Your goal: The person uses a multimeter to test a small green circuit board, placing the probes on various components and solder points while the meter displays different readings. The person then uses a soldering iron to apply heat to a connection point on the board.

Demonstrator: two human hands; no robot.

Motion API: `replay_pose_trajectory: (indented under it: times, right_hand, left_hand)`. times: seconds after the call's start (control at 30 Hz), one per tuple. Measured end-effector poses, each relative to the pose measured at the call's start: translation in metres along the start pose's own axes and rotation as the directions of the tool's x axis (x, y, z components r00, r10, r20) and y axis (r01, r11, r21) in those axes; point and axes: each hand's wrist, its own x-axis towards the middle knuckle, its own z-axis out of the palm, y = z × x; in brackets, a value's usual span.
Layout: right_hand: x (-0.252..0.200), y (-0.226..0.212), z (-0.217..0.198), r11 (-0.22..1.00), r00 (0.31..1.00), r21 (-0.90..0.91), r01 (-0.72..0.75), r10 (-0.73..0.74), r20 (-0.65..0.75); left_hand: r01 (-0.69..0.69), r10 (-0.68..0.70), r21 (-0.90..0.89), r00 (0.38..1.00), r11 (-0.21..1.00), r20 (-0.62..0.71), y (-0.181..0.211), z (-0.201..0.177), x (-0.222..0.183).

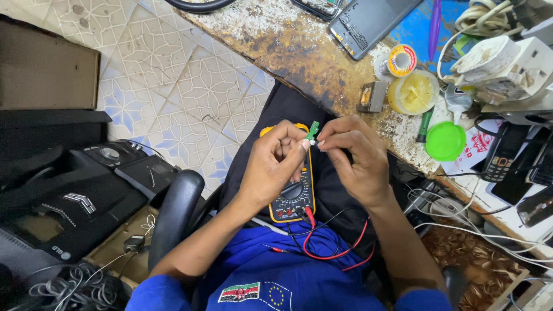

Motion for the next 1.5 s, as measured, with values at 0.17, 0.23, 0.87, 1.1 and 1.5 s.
replay_pose_trajectory:
  times: [0.17, 0.23, 0.87, 1.1, 1.5]
  right_hand:
    - [-0.007, -0.001, 0.005, 0.999, 0.998, 0.001, -0.043, 0.043, -0.055]
    - [-0.013, 0.003, 0.01, 0.994, 0.99, 0.065, -0.083, 0.089, -0.108]
    - [-0.042, -0.001, 0.0, 0.884, 0.887, 0.126, -0.45, 0.459, -0.051]
    - [-0.046, 0.002, 0.004, 0.875, 0.878, 0.152, -0.459, 0.473, -0.073]
    - [-0.051, 0.001, -0.006, 0.882, 0.881, 0.186, -0.433, 0.458, -0.118]
  left_hand:
    - [-0.011, 0.011, 0.019, 1.0, 1.0, -0.012, -0.002, 0.004, -0.002]
    - [0.001, -0.001, -0.007, 1.0, 1.0, -0.003, -0.007, 0.004, -0.003]
    - [0.014, -0.013, 0.042, 1.0, 0.999, -0.004, -0.005, 0.02, -0.008]
    - [0.041, -0.041, 0.057, 0.999, 0.998, 0.006, -0.004, 0.017, -0.004]
    - [0.043, -0.034, -0.054, 0.985, 0.998, 0.168, -0.005, 0.017, -0.001]
